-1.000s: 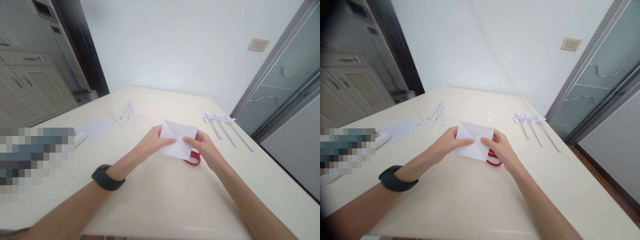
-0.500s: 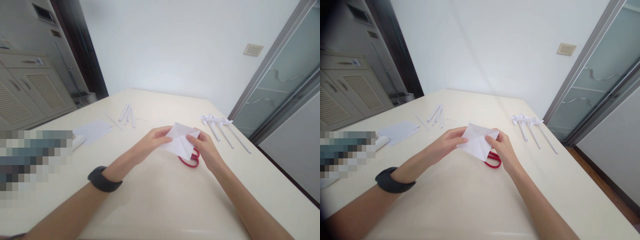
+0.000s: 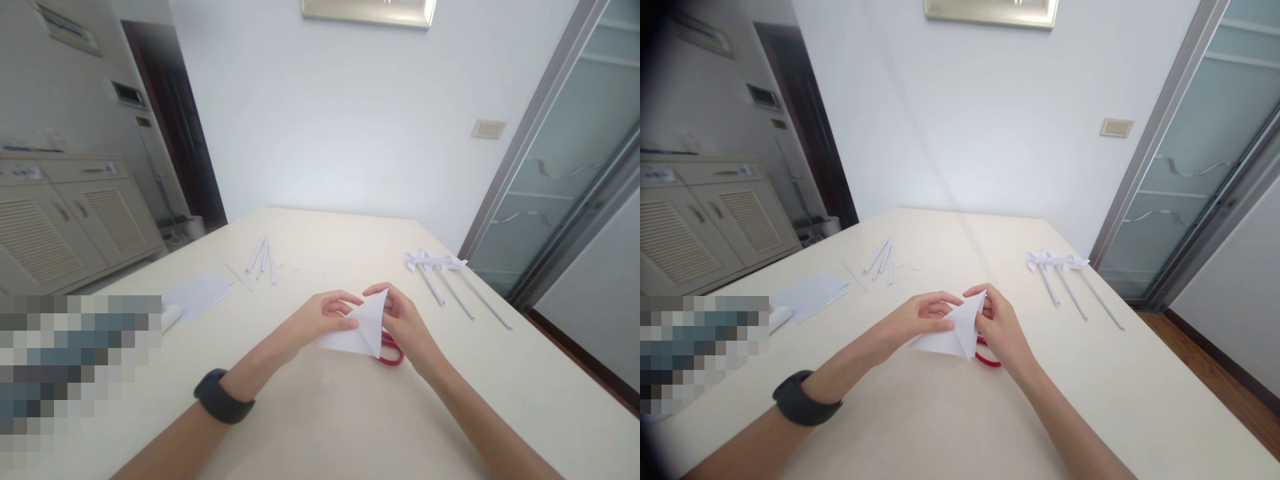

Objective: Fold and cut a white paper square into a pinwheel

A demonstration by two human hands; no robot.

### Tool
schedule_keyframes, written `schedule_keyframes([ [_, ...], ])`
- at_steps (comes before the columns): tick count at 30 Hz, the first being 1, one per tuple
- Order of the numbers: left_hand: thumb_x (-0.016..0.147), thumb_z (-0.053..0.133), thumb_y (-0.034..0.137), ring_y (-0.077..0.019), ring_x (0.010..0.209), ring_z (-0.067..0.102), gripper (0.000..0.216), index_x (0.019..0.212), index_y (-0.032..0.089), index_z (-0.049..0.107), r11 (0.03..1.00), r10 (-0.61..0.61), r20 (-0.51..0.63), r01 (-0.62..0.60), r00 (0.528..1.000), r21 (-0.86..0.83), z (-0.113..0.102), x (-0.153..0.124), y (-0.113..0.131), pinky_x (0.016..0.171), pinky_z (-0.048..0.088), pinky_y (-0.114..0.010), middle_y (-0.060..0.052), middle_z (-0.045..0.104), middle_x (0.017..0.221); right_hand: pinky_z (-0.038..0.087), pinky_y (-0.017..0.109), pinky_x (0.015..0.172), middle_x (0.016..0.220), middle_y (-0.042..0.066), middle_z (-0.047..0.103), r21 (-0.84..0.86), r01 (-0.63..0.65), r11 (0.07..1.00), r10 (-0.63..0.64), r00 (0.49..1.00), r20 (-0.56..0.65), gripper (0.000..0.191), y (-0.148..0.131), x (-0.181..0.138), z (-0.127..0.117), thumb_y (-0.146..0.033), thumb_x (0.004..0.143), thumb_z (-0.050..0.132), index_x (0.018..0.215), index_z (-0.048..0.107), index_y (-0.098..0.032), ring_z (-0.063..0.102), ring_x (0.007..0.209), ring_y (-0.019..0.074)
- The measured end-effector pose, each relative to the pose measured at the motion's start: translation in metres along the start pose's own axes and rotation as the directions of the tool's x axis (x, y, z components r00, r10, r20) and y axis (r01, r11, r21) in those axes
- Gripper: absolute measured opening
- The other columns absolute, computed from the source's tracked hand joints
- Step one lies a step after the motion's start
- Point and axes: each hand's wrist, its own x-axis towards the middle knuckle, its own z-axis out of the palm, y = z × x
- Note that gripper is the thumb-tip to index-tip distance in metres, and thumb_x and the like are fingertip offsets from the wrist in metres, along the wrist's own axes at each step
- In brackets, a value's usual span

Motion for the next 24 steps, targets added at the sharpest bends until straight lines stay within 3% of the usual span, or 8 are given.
schedule_keyframes([
  [3, 0.074, 0.066, 0.033, -0.0183, 0.079, 0.064, 0.024, 0.093, 0.018, 0.063, 0.999, -0.026, -0.048, 0.025, 0.998, -0.028, -0.001, 0.002, -0.002, 0.068, 0.044, -0.026, -0.006, 0.07, 0.089, 0.038, 0.022, 0.053, 0.069, -0.003, 0.058, -0.037, -0.052, 0.998, 0.052, 0.999, -0.011, 0.013, -0.003, 0.001, 0.0, -0.029, 0.085, 0.052, 0.096, 0.051, -0.021, 0.052, 0.059, 0.0106],
  [7, 0.071, 0.068, 0.034, -0.0175, 0.076, 0.064, 0.025, 0.088, 0.017, 0.062, 0.995, 0.005, -0.181, -0.022, 0.984, -0.093, -0.006, 0.007, -0.006, 0.067, 0.045, -0.026, -0.006, 0.07, 0.091, 0.042, 0.025, 0.055, 0.066, -0.003, 0.053, -0.07, -0.135, 0.988, 0.133, 0.991, -0.02, 0.025, -0.004, 0.003, -0.004, -0.045, 0.087, 0.047, 0.089, 0.05, -0.02, 0.054, 0.057, 0.0111],
  [11, 0.067, 0.071, 0.034, -0.0203, 0.079, 0.065, 0.029, 0.088, 0.017, 0.061, 0.99, 0.01, -0.268, -0.046, 0.963, -0.13, -0.009, 0.011, -0.01, 0.069, 0.047, -0.029, -0.007, 0.07, 0.093, 0.044, 0.026, 0.06, 0.071, 0.0, 0.059, -0.095, -0.147, 0.985, 0.155, 0.984, 0.093, 0.025, 0.003, 0.003, -0.005, -0.043, 0.083, 0.054, 0.085, 0.051, -0.019, 0.057, 0.063, 0.013],
  [20, 0.076, 0.064, 0.033, -0.0201, 0.089, 0.063, 0.025, 0.093, 0.016, 0.059, 0.996, 0.092, -0.195, -0.093, 0.976, 0.007, 0.006, 0.004, -0.007, 0.075, 0.047, -0.028, -0.008, 0.066, 0.103, 0.04, 0.025, 0.054, 0.061, -0.001, 0.058, -0.09, -0.063, 0.994, 0.074, 0.991, 0.115, 0.014, 0.017, 0.008, -0.008, -0.022, 0.077, 0.058, 0.069, 0.047, -0.018, 0.049, 0.054, 0.0106],
  [24, 0.081, 0.056, 0.037, -0.0208, 0.089, 0.062, 0.027, 0.095, 0.015, 0.06, 0.979, 0.155, -0.185, -0.125, 0.97, 0.163, 0.003, 0.008, -0.011, 0.074, 0.047, -0.028, -0.009, 0.066, 0.1, 0.042, 0.026, 0.057, 0.065, -0.001, 0.058, -0.209, -0.033, 0.977, 0.064, 0.987, 0.147, 0.014, 0.015, 0.005, -0.005, -0.021, 0.078, 0.056, 0.069, 0.046, -0.019, 0.052, 0.058, 0.0121],
])
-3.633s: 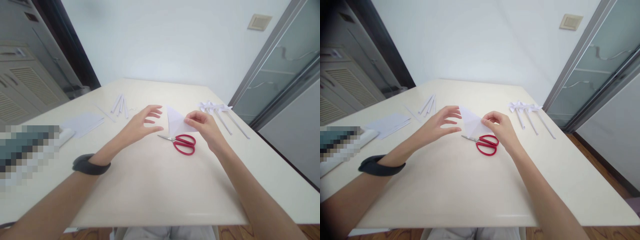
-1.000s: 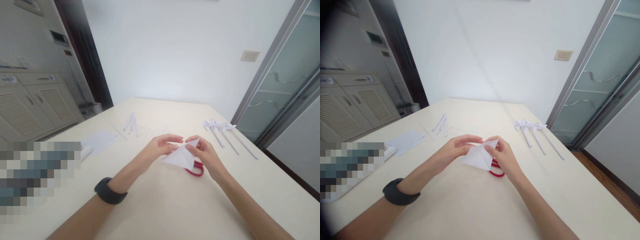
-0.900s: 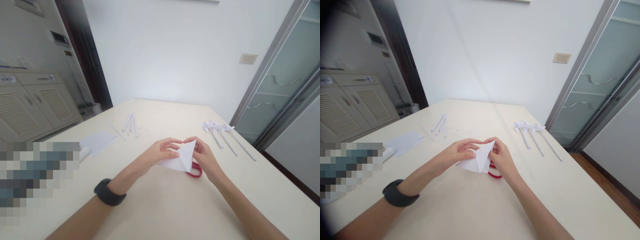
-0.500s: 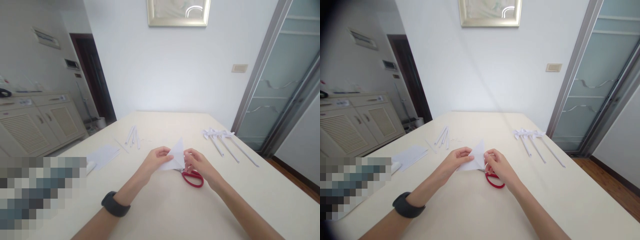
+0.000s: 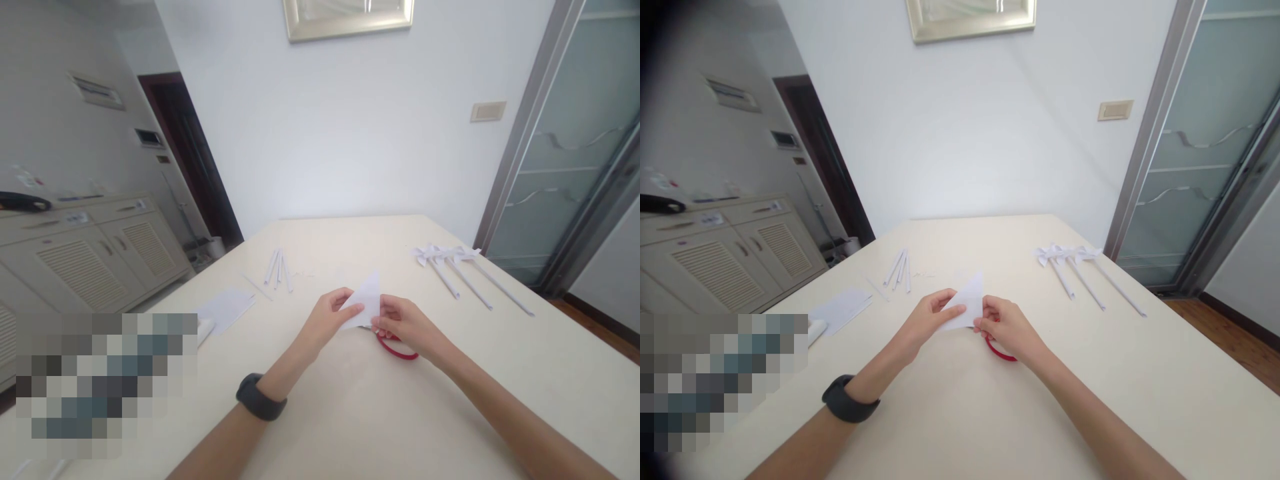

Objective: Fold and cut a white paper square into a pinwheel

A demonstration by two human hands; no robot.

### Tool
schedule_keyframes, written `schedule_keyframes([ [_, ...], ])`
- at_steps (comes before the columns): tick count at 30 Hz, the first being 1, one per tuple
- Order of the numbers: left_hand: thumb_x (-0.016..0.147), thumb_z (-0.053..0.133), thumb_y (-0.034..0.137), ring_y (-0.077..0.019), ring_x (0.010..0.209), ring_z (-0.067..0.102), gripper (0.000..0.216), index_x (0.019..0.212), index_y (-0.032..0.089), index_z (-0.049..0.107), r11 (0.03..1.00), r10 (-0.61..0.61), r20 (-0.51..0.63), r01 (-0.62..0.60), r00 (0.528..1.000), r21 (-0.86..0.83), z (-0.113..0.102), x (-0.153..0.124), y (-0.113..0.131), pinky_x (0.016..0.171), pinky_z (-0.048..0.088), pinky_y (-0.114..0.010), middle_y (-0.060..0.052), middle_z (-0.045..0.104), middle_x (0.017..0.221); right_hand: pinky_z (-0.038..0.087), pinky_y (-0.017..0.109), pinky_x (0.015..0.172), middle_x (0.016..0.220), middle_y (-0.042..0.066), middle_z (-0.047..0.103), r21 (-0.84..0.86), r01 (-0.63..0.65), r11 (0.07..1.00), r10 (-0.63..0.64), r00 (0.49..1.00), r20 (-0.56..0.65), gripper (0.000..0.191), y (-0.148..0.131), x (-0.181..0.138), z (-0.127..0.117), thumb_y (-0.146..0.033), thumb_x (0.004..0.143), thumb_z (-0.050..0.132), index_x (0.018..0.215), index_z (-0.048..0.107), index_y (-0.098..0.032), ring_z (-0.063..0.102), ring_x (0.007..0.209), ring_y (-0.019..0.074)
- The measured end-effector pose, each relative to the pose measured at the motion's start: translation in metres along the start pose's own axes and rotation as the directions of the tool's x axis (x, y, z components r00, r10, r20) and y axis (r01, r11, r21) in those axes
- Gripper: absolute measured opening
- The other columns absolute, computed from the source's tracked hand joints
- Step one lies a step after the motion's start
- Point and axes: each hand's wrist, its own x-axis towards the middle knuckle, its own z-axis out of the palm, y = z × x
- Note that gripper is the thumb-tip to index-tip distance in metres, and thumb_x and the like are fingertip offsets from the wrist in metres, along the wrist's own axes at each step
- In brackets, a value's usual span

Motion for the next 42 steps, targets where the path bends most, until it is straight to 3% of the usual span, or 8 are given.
schedule_keyframes([
  [4, 0.082, 0.053, 0.035, -0.0202, 0.088, 0.06, 0.027, 0.097, 0.014, 0.061, 0.995, 0.034, -0.013, -0.033, 0.999, 0.093, -0.005, 0.002, -0.003, 0.073, 0.045, -0.027, -0.007, 0.066, 0.097, 0.046, 0.029, 0.065, 0.08, 0.0, 0.06, -0.197, 0.013, 0.98, -0.022, 0.999, -0.044, 0.01, -0.004, -0.004, -0.004, -0.024, 0.078, 0.057, 0.083, 0.05, -0.021, 0.058, 0.072, 0.0155],
  [9, 0.075, 0.058, 0.025, -0.014, 0.068, 0.049, 0.011, 0.074, 0.016, 0.065, 0.962, 0.083, 0.031, -0.088, 0.996, 0.258, -0.004, -0.003, 0.001, 0.062, 0.035, -0.024, 0.002, 0.059, 0.07, 0.048, 0.034, 0.073, 0.116, 0.007, 0.052, -0.473, 0.088, 0.877, -0.235, 0.936, -0.261, 0.043, -0.007, -0.006, -0.015, -0.028, 0.076, 0.061, 0.115, 0.043, -0.025, 0.053, 0.099, 0.0218],
  [12, 0.073, 0.058, 0.025, -0.0122, 0.061, 0.043, 0.012, 0.067, 0.016, 0.064, 0.944, 0.085, 0.078, -0.105, 0.993, 0.314, 0.001, -0.008, 0.004, 0.058, 0.031, -0.024, 0.003, 0.055, 0.063, 0.045, 0.035, 0.082, 0.116, 0.005, 0.051, -0.587, 0.177, 0.79, -0.348, 0.918, -0.192, 0.028, -0.01, -0.007, -0.014, -0.023, 0.078, 0.059, 0.105, 0.051, -0.025, 0.049, 0.104, 0.0218],
  [14, 0.073, 0.057, 0.026, -0.0131, 0.062, 0.045, 0.015, 0.071, 0.016, 0.067, 0.929, 0.071, 0.108, -0.105, 0.992, 0.355, 0.004, -0.01, 0.005, 0.059, 0.033, -0.024, 0.002, 0.059, 0.065, 0.044, 0.034, 0.081, 0.107, 0.003, 0.054, -0.618, 0.188, 0.763, -0.334, 0.934, -0.129, 0.01, -0.011, -0.007, -0.012, -0.021, 0.08, 0.056, 0.09, 0.055, -0.025, 0.051, 0.099, 0.0204],
  [19, 0.072, 0.056, 0.03, -0.0185, 0.071, 0.057, 0.019, 0.079, 0.018, 0.07, 0.927, 0.048, 0.095, -0.079, 0.994, 0.367, -0.003, -0.003, -0.001, 0.064, 0.041, -0.026, -0.002, 0.067, 0.077, 0.042, 0.031, 0.067, 0.085, 0.003, 0.057, -0.632, 0.096, 0.769, -0.229, 0.964, -0.132, 0.008, -0.009, -0.007, -0.012, -0.023, 0.083, 0.051, 0.075, 0.054, -0.022, 0.053, 0.08, 0.0183],
  [26, 0.07, 0.059, 0.031, -0.0178, 0.058, 0.059, 0.021, 0.081, 0.016, 0.069, 0.936, -0.022, 0.023, 0.012, 0.999, 0.352, -0.021, 0.01, -0.018, 0.055, 0.043, -0.026, -0.004, 0.067, 0.072, 0.041, 0.032, 0.068, 0.084, 0.004, 0.059, -0.623, 0.016, 0.782, -0.117, 0.986, -0.122, 0.008, -0.007, -0.007, -0.018, -0.025, 0.08, 0.053, 0.076, 0.059, -0.022, 0.055, 0.079, 0.019],
  [34, 0.071, 0.06, 0.027, -0.0157, 0.064, 0.056, 0.016, 0.081, 0.022, 0.071, 0.942, 0.047, 0.124, -0.085, 0.991, 0.324, 0.001, -0.002, -0.006, 0.061, 0.04, -0.025, -0.001, 0.069, 0.082, 0.041, 0.029, 0.067, 0.086, 0.002, 0.062, -0.485, 0.05, 0.873, -0.093, 0.993, -0.066, 0.01, -0.012, -0.008, -0.013, -0.022, 0.078, 0.052, 0.074, 0.061, -0.022, 0.057, 0.082, 0.0179],
  [42, 0.069, 0.063, 0.027, -0.0136, 0.055, 0.052, 0.016, 0.083, 0.02, 0.069, 0.968, 0.006, 0.072, -0.024, 0.997, 0.249, -0.003, 0.001, -0.009, 0.052, 0.037, -0.023, 0.002, 0.06, 0.06, 0.043, 0.028, 0.065, 0.085, 0.002, 0.064, -0.414, 0.01, 0.91, -0.03, 0.999, -0.042, 0.01, -0.005, -0.006, -0.012, -0.026, 0.078, 0.054, 0.073, 0.061, -0.021, 0.059, 0.08, 0.0178],
])
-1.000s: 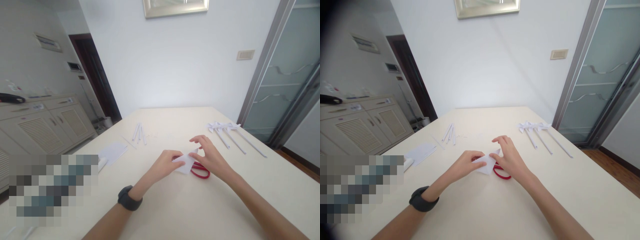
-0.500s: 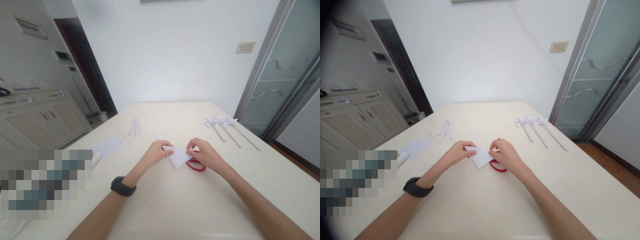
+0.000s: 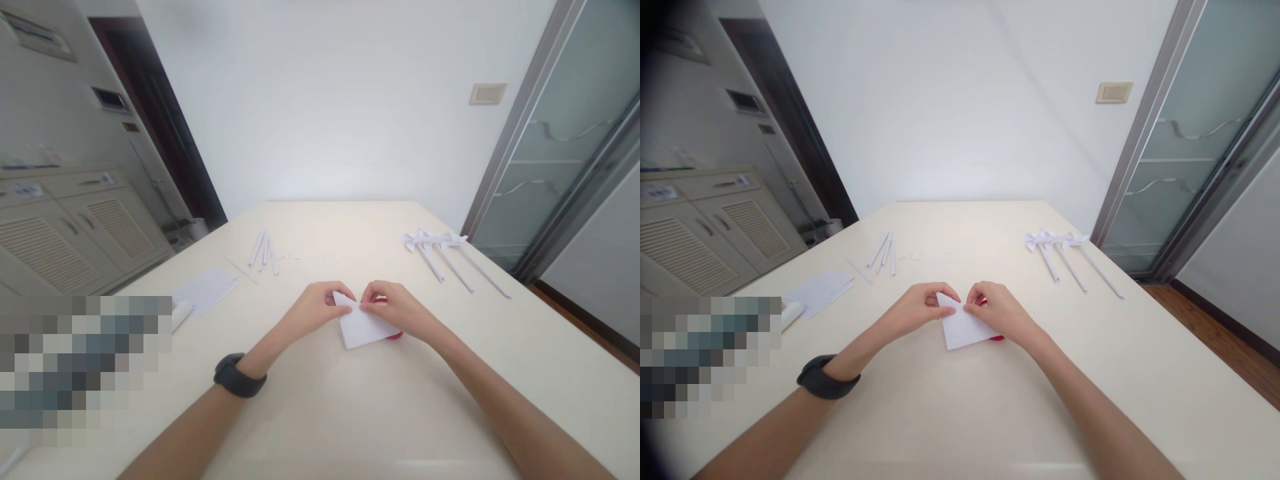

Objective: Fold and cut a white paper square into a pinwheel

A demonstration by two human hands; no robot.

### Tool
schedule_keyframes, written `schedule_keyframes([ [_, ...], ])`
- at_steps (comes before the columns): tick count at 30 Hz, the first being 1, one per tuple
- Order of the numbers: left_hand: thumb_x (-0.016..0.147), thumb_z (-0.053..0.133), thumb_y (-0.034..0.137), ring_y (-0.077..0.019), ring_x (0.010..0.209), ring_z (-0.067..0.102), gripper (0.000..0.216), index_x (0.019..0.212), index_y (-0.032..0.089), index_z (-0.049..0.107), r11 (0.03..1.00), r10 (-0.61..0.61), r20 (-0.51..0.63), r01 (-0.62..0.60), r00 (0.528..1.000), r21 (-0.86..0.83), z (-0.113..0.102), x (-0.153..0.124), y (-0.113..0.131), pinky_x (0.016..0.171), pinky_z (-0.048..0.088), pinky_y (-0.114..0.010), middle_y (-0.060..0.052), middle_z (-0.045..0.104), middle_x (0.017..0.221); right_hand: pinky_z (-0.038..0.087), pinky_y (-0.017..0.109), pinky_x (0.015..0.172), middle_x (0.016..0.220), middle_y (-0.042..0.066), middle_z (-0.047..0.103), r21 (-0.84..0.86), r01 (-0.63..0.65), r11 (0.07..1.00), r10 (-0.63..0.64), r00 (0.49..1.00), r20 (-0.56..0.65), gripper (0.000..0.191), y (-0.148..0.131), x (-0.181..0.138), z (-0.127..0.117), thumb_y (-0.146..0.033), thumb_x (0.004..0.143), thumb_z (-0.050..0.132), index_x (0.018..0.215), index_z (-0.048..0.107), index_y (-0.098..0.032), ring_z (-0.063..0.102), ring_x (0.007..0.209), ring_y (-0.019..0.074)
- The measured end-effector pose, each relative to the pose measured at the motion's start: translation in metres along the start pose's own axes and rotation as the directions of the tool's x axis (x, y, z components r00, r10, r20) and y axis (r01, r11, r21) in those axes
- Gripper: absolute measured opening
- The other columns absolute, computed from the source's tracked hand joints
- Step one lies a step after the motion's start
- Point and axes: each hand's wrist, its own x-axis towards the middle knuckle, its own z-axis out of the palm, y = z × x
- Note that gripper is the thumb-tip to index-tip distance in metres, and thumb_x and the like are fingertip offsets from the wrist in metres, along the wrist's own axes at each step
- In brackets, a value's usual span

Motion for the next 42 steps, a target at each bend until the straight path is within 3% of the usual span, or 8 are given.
schedule_keyframes([
  [7, 0.071, 0.065, 0.029, -0.02, 0.077, 0.063, 0.021, 0.089, 0.02, 0.062, 0.973, -0.063, -0.002, 0.061, 0.998, -0.225, -0.006, 0.002, 0.001, 0.07, 0.046, -0.03, -0.003, 0.067, 0.079, 0.042, 0.028, 0.067, 0.083, 0.002, 0.064, 0.096, -0.004, 0.995, 0.004, 1.0, 0.0, 0.01, -0.001, 0.0, -0.005, -0.026, 0.079, 0.052, 0.075, 0.059, -0.02, 0.059, 0.081, 0.0176],
  [11, 0.07, 0.068, 0.028, -0.0169, 0.08, 0.06, 0.025, 0.092, 0.019, 0.059, 0.854, -0.132, 0.035, 0.131, 0.991, -0.504, 0.002, 0.0, 0.005, 0.073, 0.045, -0.028, -0.002, 0.064, 0.082, 0.038, 0.025, 0.058, 0.076, 0.001, 0.06, 0.244, -0.054, 0.968, 0.049, 0.998, 0.027, 0.01, -0.004, 0.0, -0.003, -0.027, 0.079, 0.054, 0.075, 0.059, -0.02, 0.056, 0.071, 0.0153],
  [13, 0.07, 0.069, 0.028, -0.0152, 0.078, 0.058, 0.022, 0.087, 0.018, 0.06, 0.816, -0.138, 0.076, 0.157, 0.987, -0.557, 0.008, -0.001, 0.006, 0.069, 0.043, -0.025, -0.001, 0.061, 0.08, 0.035, 0.024, 0.053, 0.073, 0.0, 0.058, 0.308, -0.084, 0.948, 0.072, 0.996, 0.05, 0.011, -0.005, 0.0, -0.001, -0.029, 0.078, 0.055, 0.076, 0.059, -0.019, 0.053, 0.066, 0.014],
  [16, 0.071, 0.069, 0.029, -0.014, 0.074, 0.055, 0.019, 0.083, 0.016, 0.061, 0.813, -0.125, 0.096, 0.157, 0.988, -0.561, 0.014, -0.003, 0.008, 0.064, 0.04, -0.023, 0.0, 0.059, 0.076, 0.033, 0.023, 0.051, 0.071, 0.0, 0.055, 0.367, -0.11, 0.924, 0.09, 0.993, 0.071, 0.014, -0.007, 0.0, -0.001, -0.032, 0.078, 0.056, 0.075, 0.058, -0.018, 0.05, 0.063, 0.0131],
  [22, 0.071, 0.068, 0.027, -0.015, 0.074, 0.056, 0.017, 0.082, 0.016, 0.061, 0.776, -0.134, 0.017, 0.116, 0.991, -0.621, 0.01, -0.002, 0.009, 0.068, 0.04, -0.025, -0.001, 0.061, 0.078, 0.03, 0.022, 0.05, 0.066, -0.001, 0.05, 0.443, -0.123, 0.888, 0.092, 0.992, 0.092, 0.02, -0.007, -0.001, -0.006, -0.037, 0.077, 0.058, 0.075, 0.058, -0.018, 0.044, 0.059, 0.0113],
  [27, 0.071, 0.069, 0.026, -0.0125, 0.068, 0.053, 0.016, 0.08, 0.016, 0.06, 0.762, -0.16, 0.057, 0.16, 0.986, -0.627, 0.011, -0.002, 0.009, 0.061, 0.037, -0.023, 0.002, 0.056, 0.072, 0.03, 0.022, 0.051, 0.067, -0.002, 0.051, 0.454, -0.113, 0.884, 0.07, 0.992, 0.109, 0.014, -0.009, -0.001, -0.003, -0.032, 0.078, 0.057, 0.074, 0.058, -0.018, 0.044, 0.059, 0.0105],
  [34, 0.074, 0.067, 0.03, -0.0122, 0.071, 0.052, 0.016, 0.082, 0.017, 0.061, 0.794, -0.148, 0.101, 0.179, 0.984, -0.581, 0.015, -0.003, 0.009, 0.061, 0.036, -0.022, 0.001, 0.056, 0.073, 0.03, 0.022, 0.052, 0.071, -0.001, 0.053, 0.455, -0.091, 0.886, 0.042, 0.992, 0.116, 0.008, -0.008, -0.001, -0.002, -0.027, 0.077, 0.057, 0.076, 0.056, -0.019, 0.047, 0.063, 0.0118],
  [42, 0.073, 0.068, 0.033, -0.0124, 0.07, 0.052, 0.019, 0.079, 0.016, 0.063, 0.83, -0.122, 0.059, 0.134, 0.991, -0.542, 0.014, -0.003, 0.008, 0.06, 0.036, -0.021, 0.001, 0.057, 0.072, 0.027, 0.021, 0.049, 0.066, -0.003, 0.05, 0.468, -0.055, 0.882, 0.013, 0.996, 0.091, 0.009, -0.013, -0.005, -0.002, -0.028, 0.077, 0.058, 0.076, 0.057, -0.019, 0.044, 0.058, 0.0103],
])
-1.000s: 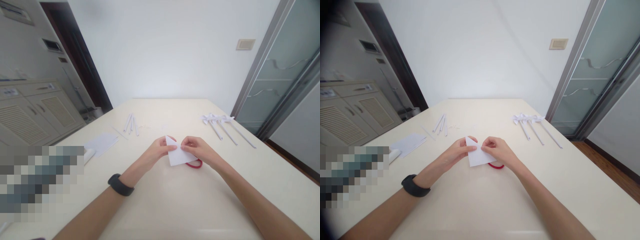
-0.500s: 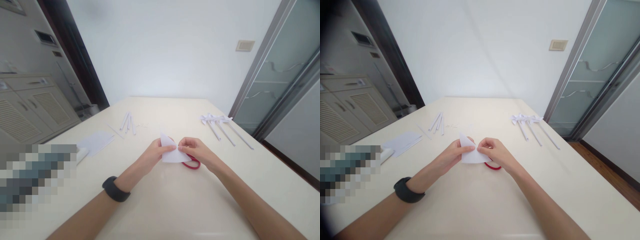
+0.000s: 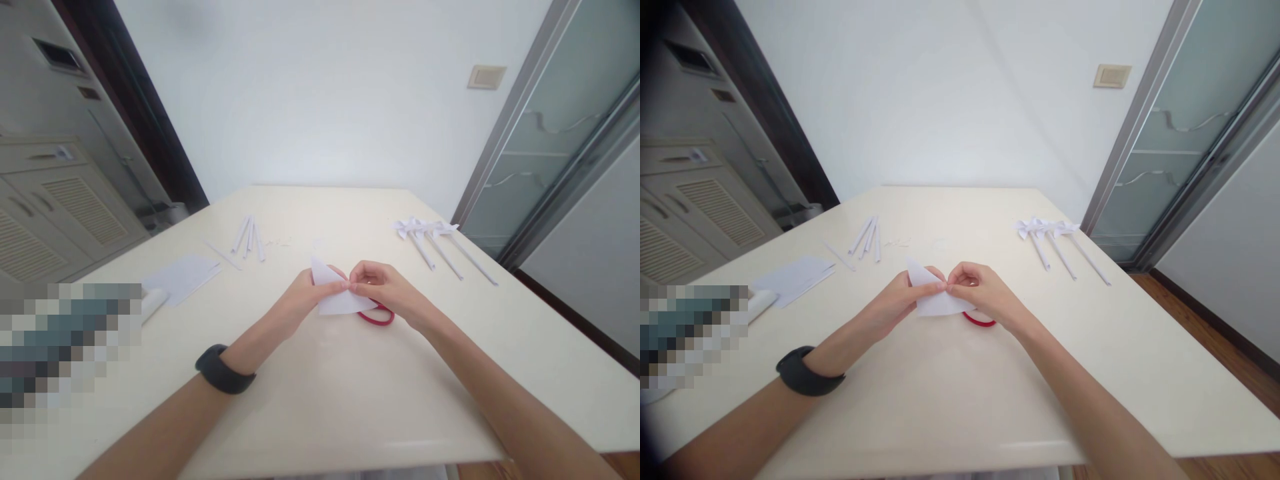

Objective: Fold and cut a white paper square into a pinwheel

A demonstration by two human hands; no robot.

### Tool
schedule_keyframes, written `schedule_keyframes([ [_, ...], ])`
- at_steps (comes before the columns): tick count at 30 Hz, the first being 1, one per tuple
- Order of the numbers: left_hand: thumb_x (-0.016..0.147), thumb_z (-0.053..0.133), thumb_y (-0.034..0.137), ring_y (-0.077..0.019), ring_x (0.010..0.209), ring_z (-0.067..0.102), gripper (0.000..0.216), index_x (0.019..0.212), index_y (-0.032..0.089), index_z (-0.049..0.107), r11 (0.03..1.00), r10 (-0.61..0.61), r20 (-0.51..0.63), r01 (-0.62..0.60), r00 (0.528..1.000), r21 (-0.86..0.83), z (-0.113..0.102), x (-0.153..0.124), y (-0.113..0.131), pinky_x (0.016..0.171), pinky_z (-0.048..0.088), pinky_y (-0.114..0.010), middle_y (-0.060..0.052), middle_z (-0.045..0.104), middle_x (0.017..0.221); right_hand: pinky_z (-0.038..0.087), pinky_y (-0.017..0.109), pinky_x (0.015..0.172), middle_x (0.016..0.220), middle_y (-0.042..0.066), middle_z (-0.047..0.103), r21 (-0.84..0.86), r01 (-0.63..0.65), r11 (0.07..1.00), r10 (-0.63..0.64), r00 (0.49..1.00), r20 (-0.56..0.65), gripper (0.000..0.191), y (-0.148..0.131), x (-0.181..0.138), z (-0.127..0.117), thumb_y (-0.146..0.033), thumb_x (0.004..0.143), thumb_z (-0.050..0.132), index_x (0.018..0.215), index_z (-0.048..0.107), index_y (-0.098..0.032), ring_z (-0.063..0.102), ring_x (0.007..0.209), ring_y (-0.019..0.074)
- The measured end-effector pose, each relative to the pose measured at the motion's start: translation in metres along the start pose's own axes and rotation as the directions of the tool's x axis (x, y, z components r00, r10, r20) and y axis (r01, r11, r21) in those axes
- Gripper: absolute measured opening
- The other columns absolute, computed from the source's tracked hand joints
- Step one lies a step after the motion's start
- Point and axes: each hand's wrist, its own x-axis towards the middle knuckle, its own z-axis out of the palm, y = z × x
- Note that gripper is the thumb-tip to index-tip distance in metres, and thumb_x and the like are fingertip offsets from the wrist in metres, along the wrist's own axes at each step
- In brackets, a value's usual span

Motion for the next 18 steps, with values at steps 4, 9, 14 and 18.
schedule_keyframes([
  [4, 0.072, 0.069, 0.033, -0.0138, 0.071, 0.053, 0.019, 0.078, 0.015, 0.064, 1.0, -0.005, -0.013, 0.004, 1.0, -0.027, 0.0001, 0.0002, 0.0, 0.062, 0.037, -0.023, 0.0, 0.059, 0.072, 0.027, 0.021, 0.049, 0.067, -0.002, 0.049, 0.017, 0.02, 1.0, -0.02, 1.0, 0.009, 0.007, -0.0017, 0.0003, 0.0014, -0.025, 0.078, 0.057, 0.076, 0.056, -0.018, 0.042, 0.058, 0.0097],
  [9, 0.071, 0.069, 0.031, -0.0147, 0.071, 0.056, 0.019, 0.08, 0.015, 0.066, 0.999, -0.014, -0.015, 0.013, 1.0, -0.053, 0.0004, 0.0005, 0.0006, 0.063, 0.039, -0.023, 0.0, 0.062, 0.072, 0.029, 0.021, 0.052, 0.07, -0.002, 0.051, 0.05, 0.044, 0.998, -0.045, 0.999, 0.011, 0.006, 0.0025, 0.0039, -0.0004, -0.022, 0.078, 0.059, 0.077, 0.057, -0.017, 0.045, 0.062, 0.01],
  [14, 0.073, 0.068, 0.031, -0.0144, 0.073, 0.057, 0.017, 0.081, 0.016, 0.068, 1.0, -0.006, -0.001, 0.006, 1.0, -0.017, -0.0013, 0.0019, 0.0002, 0.063, 0.04, -0.023, -0.001, 0.064, 0.076, 0.03, 0.022, 0.054, 0.069, -0.002, 0.05, 0.027, 0.054, 0.998, -0.055, 0.998, 0.011, 0.006, 0.004, 0.0031, -0.0015, -0.022, 0.079, 0.058, 0.076, 0.056, -0.018, 0.044, 0.063, 0.0104],
  [18, 0.072, 0.069, 0.032, -0.0123, 0.068, 0.054, 0.016, 0.077, 0.017, 0.067, 0.998, 0.036, -0.035, -0.034, 0.999, 0.044, -0.0024, 0.0024, -0.0003, 0.059, 0.038, -0.021, 0.001, 0.061, 0.07, 0.03, 0.023, 0.053, 0.067, -0.003, 0.05, 0.0, 0.069, 0.998, -0.069, 0.998, 0.012, 0.005, 0.0018, 0.0015, 0.0005, -0.019, 0.079, 0.057, 0.075, 0.054, -0.018, 0.044, 0.062, 0.0104],
])
